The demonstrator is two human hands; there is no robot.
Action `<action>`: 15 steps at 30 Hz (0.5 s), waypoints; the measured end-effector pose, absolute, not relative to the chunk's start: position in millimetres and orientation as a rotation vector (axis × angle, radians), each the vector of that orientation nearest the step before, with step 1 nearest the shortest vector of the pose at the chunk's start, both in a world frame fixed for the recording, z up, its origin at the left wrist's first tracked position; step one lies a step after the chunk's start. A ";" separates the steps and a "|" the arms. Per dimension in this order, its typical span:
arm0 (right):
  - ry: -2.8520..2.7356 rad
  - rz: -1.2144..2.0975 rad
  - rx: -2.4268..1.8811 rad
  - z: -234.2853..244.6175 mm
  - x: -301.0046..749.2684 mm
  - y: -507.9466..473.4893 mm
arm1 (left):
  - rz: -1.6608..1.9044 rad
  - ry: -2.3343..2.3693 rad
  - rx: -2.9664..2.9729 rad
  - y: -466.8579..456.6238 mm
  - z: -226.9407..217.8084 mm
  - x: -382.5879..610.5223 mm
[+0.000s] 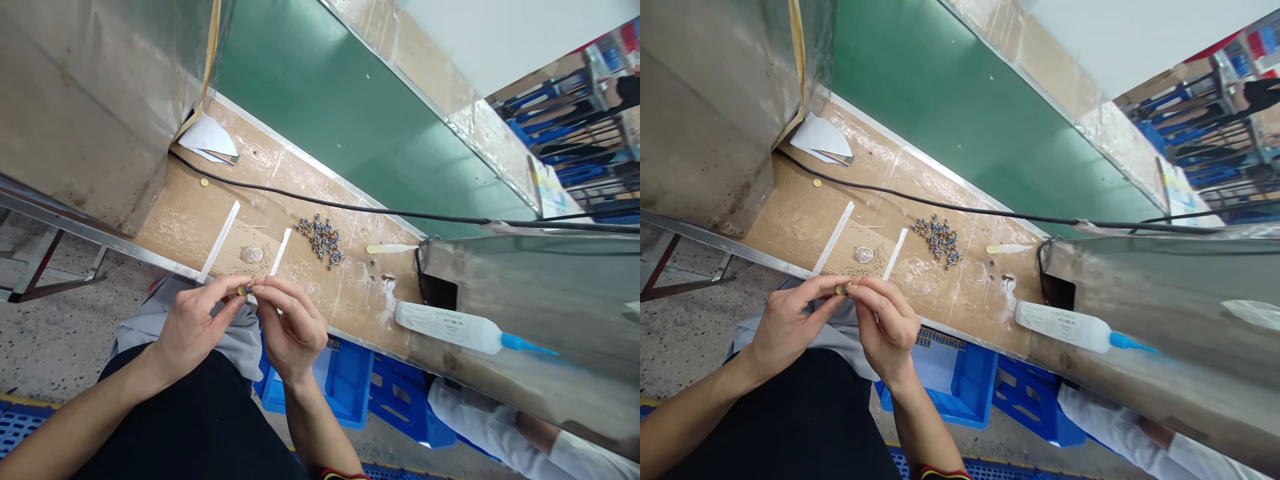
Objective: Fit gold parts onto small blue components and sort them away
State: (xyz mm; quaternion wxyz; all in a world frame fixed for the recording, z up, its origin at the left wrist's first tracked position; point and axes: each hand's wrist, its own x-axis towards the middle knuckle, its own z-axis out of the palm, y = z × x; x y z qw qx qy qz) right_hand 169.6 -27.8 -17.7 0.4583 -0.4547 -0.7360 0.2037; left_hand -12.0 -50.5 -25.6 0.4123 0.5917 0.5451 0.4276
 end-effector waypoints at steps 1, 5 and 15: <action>-1.831 0.488 -1.112 -17.3 169.9 -27.9 | 1.077 1.372 1.504 -50.8 -25.2 -12.1; -1.915 0.427 -1.070 -15.6 172.7 -28.8 | 1.072 1.391 1.582 -51.4 -22.9 -12.9; -2.024 0.334 -1.017 -12.1 180.6 -31.8 | 1.070 1.406 1.689 -53.1 -15.7 -11.9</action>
